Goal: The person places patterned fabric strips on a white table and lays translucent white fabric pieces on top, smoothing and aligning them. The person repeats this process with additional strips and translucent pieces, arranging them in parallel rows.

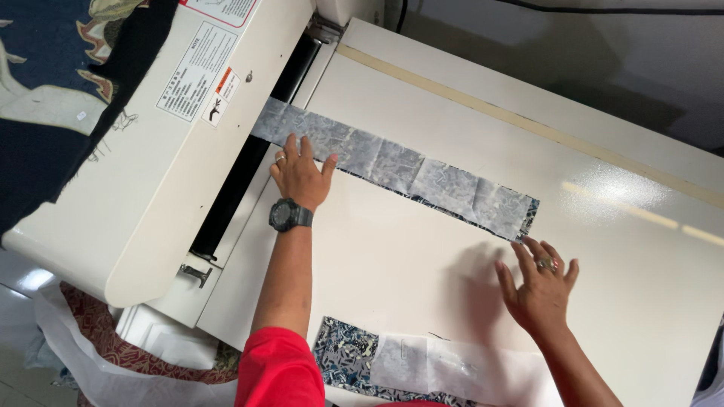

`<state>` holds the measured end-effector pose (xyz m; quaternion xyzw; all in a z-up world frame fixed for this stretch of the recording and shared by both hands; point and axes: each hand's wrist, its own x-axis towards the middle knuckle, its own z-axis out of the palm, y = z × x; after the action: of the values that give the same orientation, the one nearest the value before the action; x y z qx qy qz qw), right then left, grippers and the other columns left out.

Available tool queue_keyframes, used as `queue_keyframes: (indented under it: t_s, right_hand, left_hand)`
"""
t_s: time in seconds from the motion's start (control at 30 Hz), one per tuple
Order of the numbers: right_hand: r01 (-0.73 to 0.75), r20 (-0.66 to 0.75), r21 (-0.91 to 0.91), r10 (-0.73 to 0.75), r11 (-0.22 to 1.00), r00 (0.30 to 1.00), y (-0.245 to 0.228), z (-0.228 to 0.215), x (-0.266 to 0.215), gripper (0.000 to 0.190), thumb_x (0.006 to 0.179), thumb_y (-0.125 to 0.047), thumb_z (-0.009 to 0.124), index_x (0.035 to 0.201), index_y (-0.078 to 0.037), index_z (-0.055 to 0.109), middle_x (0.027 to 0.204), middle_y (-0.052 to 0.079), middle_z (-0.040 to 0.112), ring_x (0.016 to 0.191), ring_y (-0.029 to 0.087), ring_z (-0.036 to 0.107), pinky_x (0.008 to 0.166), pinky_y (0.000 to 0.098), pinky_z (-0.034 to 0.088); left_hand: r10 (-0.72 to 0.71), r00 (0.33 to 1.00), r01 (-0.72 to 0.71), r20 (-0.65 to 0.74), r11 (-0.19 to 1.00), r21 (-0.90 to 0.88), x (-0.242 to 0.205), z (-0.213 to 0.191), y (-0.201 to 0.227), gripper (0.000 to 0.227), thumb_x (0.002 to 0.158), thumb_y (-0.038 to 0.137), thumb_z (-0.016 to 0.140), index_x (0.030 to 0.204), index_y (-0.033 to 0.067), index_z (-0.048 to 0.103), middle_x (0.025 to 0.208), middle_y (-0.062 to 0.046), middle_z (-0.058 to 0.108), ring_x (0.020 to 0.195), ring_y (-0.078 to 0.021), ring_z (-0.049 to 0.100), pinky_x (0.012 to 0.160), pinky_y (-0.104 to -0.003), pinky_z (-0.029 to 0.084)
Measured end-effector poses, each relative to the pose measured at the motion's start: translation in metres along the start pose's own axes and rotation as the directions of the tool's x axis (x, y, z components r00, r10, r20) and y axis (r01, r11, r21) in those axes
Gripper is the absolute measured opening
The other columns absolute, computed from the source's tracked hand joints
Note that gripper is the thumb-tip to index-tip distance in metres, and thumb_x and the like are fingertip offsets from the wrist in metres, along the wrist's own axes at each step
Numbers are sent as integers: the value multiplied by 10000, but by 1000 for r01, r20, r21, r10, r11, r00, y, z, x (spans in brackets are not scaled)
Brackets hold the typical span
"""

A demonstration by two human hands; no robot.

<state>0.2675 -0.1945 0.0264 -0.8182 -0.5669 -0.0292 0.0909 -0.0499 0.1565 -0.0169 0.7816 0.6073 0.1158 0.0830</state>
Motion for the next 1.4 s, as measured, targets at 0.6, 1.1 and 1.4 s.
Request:
queue_keyframes:
  t_s: [0.6, 1.1, 1.4]
  right_hand:
    - [-150, 25, -96, 154, 984, 988, 99, 18, -92, 561, 1001, -551, 507, 1353, -137, 649, 1468, 131, 591, 1443, 357, 457, 1149, 717, 236]
    - [-103, -21, -91, 101, 991, 995, 100, 22, -115, 547, 1007, -548, 521, 1325, -134, 681, 1457, 109, 617, 1414, 344, 501, 1161, 628, 285]
    - [53, -148, -42, -59, 998, 987, 107, 18, -145, 427, 1088, -492, 590, 1181, -101, 736, 1300, 149, 700, 1298, 316, 610, 1155, 490, 384]
  left_hand:
    - [-172, 985, 174, 34, 981, -91, -217, -50, -12, 699, 842, 585, 710, 1338, 106, 601, 1346, -165, 572, 1226, -369, 532, 970, -559, 402]
    - [-428, 873, 464, 232, 877, -128, -343, -63, -30, 425, 719, 495, 853, 923, 154, 703, 952, -36, 725, 890, -263, 704, 711, -444, 537]
    - [-330, 944, 312, -11, 902, -299, -361, -37, -13, 235, 887, 321, 788, 807, 142, 658, 819, -53, 707, 759, -326, 684, 630, -497, 507]
